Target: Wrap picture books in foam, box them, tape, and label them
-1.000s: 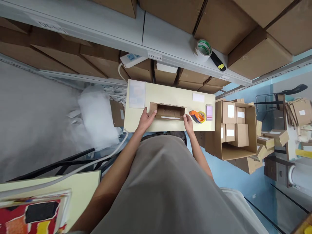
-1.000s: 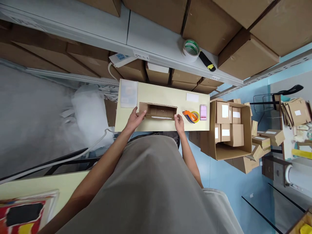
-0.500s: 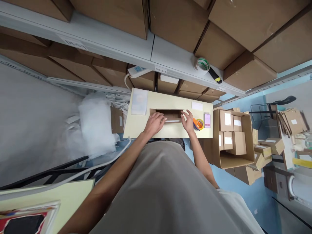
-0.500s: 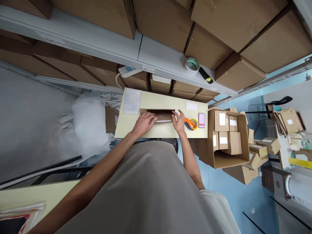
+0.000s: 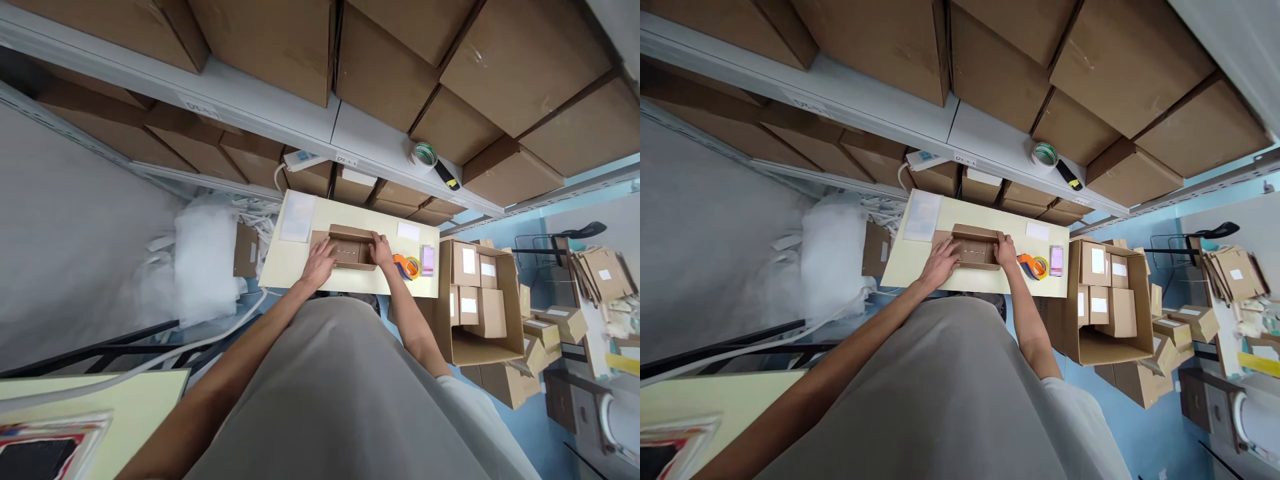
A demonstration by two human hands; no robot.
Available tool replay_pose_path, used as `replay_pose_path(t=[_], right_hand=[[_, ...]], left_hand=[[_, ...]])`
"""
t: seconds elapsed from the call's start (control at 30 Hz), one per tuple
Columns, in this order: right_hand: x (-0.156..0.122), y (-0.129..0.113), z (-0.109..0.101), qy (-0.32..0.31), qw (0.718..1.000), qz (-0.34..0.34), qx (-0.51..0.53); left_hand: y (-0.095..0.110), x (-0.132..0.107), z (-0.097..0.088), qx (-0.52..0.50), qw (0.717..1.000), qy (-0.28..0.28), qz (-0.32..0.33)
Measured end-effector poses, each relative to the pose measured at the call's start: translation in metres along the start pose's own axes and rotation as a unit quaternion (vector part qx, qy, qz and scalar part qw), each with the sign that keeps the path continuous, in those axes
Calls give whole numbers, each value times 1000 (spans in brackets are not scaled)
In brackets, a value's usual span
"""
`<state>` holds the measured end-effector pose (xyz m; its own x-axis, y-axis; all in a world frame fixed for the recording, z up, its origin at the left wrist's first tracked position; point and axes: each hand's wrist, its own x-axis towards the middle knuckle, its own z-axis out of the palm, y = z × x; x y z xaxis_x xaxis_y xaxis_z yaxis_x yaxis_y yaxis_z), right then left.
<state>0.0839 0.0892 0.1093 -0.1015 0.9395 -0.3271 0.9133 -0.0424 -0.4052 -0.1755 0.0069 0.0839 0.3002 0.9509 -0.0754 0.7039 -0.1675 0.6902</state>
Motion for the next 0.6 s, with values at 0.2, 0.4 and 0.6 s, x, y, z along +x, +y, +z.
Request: replay_pose_path(t=[0.2,0.4,0.6], right_hand=[[-21,16,5,42,999,12,18],[-71,12,3,147,988,1,49],[-129,-3,4,180,981,8,71]], left_hand=[[12,-2,-1,-49,999,-20,9],[-6,48,-38,-127,961,207,-131],[-65,105,-62,-150,859,206,-444]])
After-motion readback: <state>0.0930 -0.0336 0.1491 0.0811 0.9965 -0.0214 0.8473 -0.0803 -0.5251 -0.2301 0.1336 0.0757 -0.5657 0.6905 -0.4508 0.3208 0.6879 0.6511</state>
